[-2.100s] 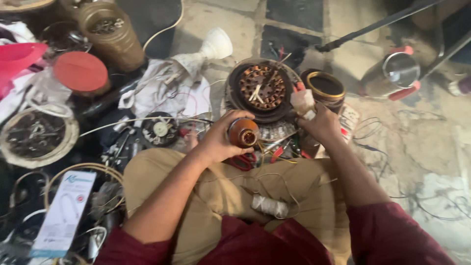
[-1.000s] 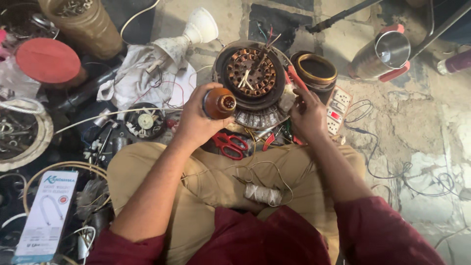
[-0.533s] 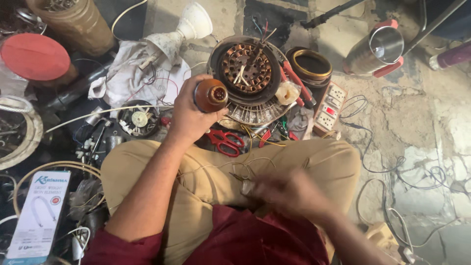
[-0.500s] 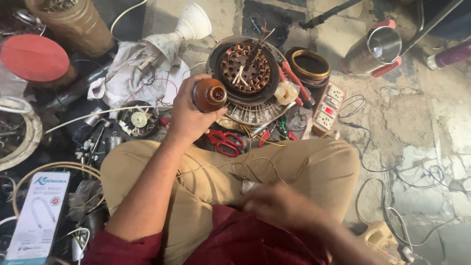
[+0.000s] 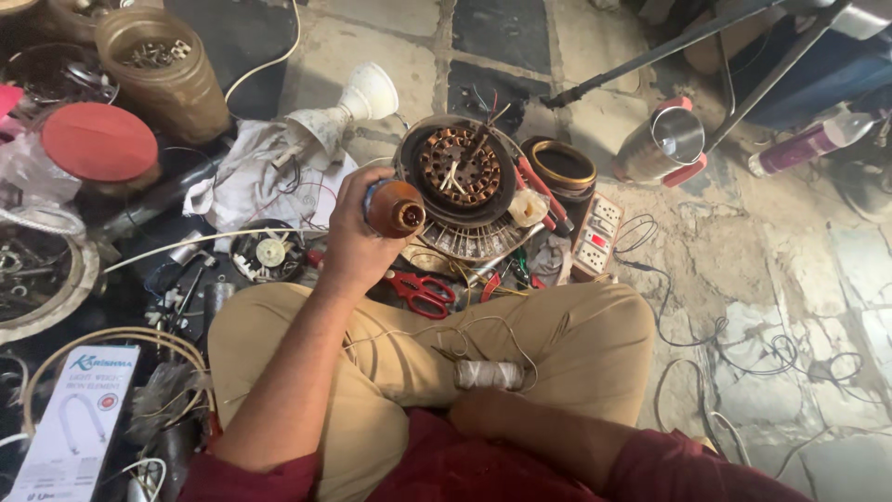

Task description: The person repairs a fan by connecting and insulating wires on the motor stator. They apply liquid adhesive from a bottle, wipe the stator with a cloth, and use a screwdriver to handle the wiring and components.

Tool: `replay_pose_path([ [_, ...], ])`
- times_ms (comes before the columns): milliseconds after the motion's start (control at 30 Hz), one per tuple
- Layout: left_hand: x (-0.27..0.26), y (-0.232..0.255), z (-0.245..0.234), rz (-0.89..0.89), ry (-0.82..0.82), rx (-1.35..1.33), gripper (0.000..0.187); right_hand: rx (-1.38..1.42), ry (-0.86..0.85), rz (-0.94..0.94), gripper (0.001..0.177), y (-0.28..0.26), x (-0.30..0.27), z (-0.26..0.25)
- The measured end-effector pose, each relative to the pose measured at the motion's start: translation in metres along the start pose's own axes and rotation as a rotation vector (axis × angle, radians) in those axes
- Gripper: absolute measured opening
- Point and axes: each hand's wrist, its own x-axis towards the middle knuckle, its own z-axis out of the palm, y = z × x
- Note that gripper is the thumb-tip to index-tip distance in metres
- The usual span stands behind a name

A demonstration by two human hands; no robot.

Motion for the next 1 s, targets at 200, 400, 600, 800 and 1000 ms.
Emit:
replay_pose_path([
  [200,-0.002,0.000,-0.001,-0.018,-0.024,0.014,0.065,0.041,-0.029,-0.015,0.027,0.006,0.010,0.003],
  [400,-0.017,-0.025,0.004,-0.351,-0.026,-0.006,0.072,0.094,0.027,-0.125,0.029,-0.006,-0.008,0.003],
  [600,-0.007,-0.090,0.014,-0.342,0.307,0.209,0.067,0.295,0.236,-0.391,0.032,0.006,-0.069,-0.046],
  [800,-0.002,-0.166,0.038,-0.741,0.359,0.509,0.078,0.683,1.183,-0.732,0.019,0.107,-0.112,-0.086],
  [1000,-0.029,-0.217,0.043,-0.584,0.291,0.669,0.072,2.226,1.064,0.156,0.045,0.162,-0.053,-0.143],
])
